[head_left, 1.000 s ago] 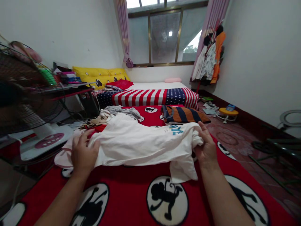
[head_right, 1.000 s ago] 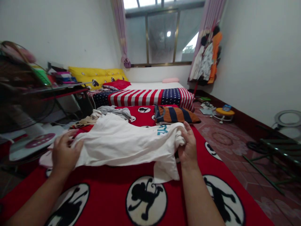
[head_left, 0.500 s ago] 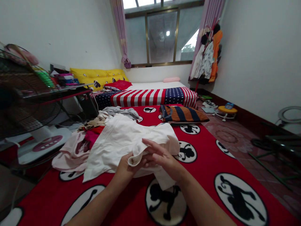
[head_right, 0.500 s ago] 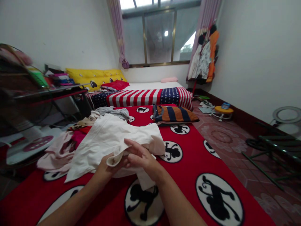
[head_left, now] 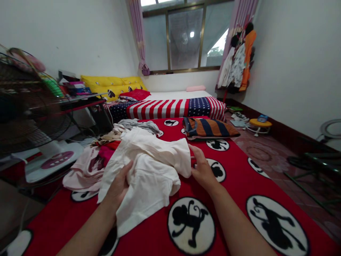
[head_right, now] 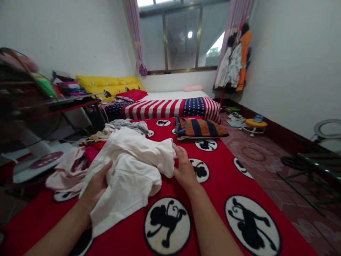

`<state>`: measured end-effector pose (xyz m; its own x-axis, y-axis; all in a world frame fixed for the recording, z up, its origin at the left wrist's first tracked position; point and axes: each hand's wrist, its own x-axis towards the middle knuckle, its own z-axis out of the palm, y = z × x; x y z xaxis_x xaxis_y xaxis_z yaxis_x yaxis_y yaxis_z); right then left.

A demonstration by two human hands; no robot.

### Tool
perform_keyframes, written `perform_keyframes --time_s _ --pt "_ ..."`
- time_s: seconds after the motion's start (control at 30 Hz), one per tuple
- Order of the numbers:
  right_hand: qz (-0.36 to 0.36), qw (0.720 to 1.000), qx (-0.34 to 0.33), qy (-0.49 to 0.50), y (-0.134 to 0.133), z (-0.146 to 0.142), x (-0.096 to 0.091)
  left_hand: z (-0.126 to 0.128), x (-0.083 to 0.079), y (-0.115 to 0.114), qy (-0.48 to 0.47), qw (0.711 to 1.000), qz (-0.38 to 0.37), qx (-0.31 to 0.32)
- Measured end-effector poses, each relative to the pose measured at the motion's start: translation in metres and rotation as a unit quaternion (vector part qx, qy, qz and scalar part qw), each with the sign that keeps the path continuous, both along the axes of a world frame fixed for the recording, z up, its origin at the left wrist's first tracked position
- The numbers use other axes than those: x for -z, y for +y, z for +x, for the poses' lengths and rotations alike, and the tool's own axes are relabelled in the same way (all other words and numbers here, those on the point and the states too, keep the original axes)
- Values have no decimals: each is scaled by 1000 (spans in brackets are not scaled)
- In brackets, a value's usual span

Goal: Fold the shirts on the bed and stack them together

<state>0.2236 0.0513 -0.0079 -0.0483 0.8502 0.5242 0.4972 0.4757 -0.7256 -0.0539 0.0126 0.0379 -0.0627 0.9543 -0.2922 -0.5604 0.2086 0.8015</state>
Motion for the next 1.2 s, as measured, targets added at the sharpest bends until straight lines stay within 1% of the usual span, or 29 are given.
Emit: perform_keyframes --time_s 0.07,0.1,0.13,0.2,0.27,0.3,0.33,0.37,0.4,0.43,0.5,0.53,0.57,0.6,0.63,0.67,0.7,0.73,0.8,0.83,0.87,0.9,0.93,1.0,1.07,1.1,1.13,1.17,1.2 --pt "3 999 -20 -36 -6 -9 -2 1 5 -5 102 994 27 40" --pt "-1 998 -29 -53 -8 -12 -3 2 7 -7 160 984 45 59" --pt "-8 997 -39 -65 -10 -13 -4 4 10 -8 215 971 64 84" --pt "-22 994 -62 -84 -12 -13 -8 6 15 -6 311 933 102 149" --pt "-23 995 -60 -74 -13 -11 -12 4 17 -2 382 894 142 187" --pt "-25 998 -46 -45 -12 -10 -14 2 17 1 405 882 157 183" --pt "-31 999 -28 6 -11 -7 -16 -1 17 4 418 878 168 160" --pt "-41 995 -4 86 -9 -4 -19 -5 15 7 422 882 172 122" --pt "-51 980 21 191 -7 -1 -21 -10 13 9 417 890 167 79" --pt "-60 949 43 307 -4 4 -23 -14 11 10 407 899 157 45" --pt "-63 851 82 515 2 13 -26 -20 6 11 381 916 129 11" --pt "-58 802 100 587 5 18 -27 -20 4 10 365 924 115 12" --pt "-53 763 115 634 8 21 -27 -20 2 8 348 932 103 25" --pt "-50 739 126 660 9 23 -27 -18 1 5 331 938 95 43" --pt "-50 728 133 671 10 23 -26 -15 1 3 318 942 91 62" --pt "-57 728 137 669 11 23 -25 -11 1 -1 308 944 89 83" --pt "-74 740 136 654 11 21 -24 -8 2 -5 302 943 91 105" --pt "-98 763 135 624 11 20 -23 -3 3 -9 300 940 99 128" --pt "-158 830 142 515 10 18 -20 6 7 -19 303 923 126 199" --pt "-180 866 156 440 9 18 -19 11 8 -25 304 906 148 253" --pt "-191 898 176 354 8 19 -17 17 10 -30 305 881 173 317" --pt "-193 923 200 265 8 22 -15 24 11 -36 303 848 199 386" --pt "-192 938 224 180 7 25 -14 30 11 -42 299 811 221 452" --pt "-191 949 246 47 7 30 -10 42 12 -52 284 741 250 554" --pt "-190 955 229 -6 6 34 -8 49 10 -59 270 691 263 617" --pt "-184 959 214 3 7 36 -7 49 9 -60 268 677 265 632" --pt "-172 964 201 31 7 36 -7 48 7 -60 273 671 262 638" --pt "-159 965 194 77 8 37 -8 44 5 -59 286 675 260 629" --pt "-145 960 196 137 9 39 -9 40 3 -56 305 689 259 604"
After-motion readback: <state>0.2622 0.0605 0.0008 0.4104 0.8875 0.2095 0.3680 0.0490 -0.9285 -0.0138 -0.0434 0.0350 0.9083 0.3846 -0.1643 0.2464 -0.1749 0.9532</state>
